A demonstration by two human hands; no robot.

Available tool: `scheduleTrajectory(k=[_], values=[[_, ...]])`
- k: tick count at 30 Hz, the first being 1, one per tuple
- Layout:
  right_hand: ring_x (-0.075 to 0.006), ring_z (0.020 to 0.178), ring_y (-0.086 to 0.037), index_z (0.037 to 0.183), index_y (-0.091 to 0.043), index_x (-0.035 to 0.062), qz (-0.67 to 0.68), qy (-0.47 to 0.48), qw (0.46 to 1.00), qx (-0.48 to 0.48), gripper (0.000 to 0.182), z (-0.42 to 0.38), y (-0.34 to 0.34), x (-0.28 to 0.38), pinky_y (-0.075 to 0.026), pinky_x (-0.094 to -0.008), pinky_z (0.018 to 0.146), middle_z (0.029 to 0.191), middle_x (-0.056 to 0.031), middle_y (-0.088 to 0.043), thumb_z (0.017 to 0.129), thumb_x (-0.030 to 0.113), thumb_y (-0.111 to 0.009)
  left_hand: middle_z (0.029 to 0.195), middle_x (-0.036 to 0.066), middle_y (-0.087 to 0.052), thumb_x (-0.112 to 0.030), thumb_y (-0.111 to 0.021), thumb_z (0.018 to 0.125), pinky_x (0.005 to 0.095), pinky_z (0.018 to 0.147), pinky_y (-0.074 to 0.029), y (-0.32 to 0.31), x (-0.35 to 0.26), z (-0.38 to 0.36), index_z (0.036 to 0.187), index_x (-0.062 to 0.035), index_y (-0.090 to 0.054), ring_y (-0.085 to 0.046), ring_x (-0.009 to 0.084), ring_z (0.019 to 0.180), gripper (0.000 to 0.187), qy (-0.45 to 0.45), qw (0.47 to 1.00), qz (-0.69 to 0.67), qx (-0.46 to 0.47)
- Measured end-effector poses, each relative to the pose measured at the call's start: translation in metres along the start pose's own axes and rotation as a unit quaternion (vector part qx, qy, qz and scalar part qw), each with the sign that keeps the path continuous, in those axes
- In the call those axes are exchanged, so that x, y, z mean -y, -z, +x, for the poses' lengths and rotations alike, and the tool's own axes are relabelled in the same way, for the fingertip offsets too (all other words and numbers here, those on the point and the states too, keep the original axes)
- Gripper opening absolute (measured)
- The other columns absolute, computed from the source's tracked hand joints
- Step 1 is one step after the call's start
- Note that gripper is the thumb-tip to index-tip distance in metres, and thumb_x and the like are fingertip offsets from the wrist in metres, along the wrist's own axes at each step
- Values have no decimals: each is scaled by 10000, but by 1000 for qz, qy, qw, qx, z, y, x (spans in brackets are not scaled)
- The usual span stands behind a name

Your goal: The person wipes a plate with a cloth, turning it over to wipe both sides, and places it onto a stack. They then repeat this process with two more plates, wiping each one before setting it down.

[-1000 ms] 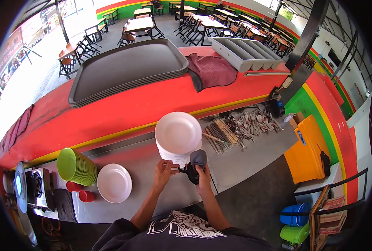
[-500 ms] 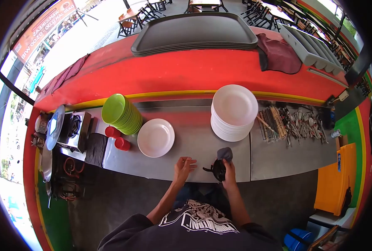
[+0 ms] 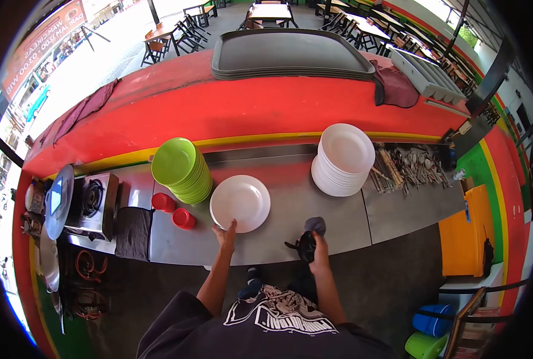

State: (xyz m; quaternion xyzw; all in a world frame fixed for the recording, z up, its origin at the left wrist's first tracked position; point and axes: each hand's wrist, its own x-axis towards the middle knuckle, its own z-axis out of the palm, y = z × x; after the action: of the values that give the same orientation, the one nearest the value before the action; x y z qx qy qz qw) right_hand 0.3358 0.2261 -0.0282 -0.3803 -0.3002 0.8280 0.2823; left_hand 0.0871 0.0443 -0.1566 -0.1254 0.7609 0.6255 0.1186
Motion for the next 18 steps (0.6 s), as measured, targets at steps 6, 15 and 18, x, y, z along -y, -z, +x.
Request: scheduleTrajectory(k=[6, 15, 18], values=[[-241, 848, -704, 1144, -576, 0, -74, -60, 993, 64, 264, -44, -54, -65, -567, -344, 789, 1001, -114, -690, 981, 208, -585, 1343, 207, -546, -171, -735, 813, 411, 989, -464, 19, 8, 11, 1506, -71, -295, -563, 331, 1202, 826, -41, 997, -28, 59], [-242, 870, -703, 1157, -571, -3, -29, -19, 999, 12, 254, -69, -53, -75, -570, -345, 804, 1001, -117, -692, 983, 182, -583, 1251, 198, -612, -123, -646, 853, 398, 934, -487, 54, -25, 7, 1461, -47, -371, -616, 316, 1104, 672, -145, 987, -10, 65], [-243, 856, -706, 1140, -583, -6, -9, 9, 1000, -18, 253, -70, -45, -69, -571, -349, 800, 984, -116, -696, 989, 197, -575, 1199, 196, -635, -118, -622, 879, 383, 913, -486, 65, -34, 6, 1423, -18, -414, -626, 302, 1042, 591, -186, 980, -32, 61]])
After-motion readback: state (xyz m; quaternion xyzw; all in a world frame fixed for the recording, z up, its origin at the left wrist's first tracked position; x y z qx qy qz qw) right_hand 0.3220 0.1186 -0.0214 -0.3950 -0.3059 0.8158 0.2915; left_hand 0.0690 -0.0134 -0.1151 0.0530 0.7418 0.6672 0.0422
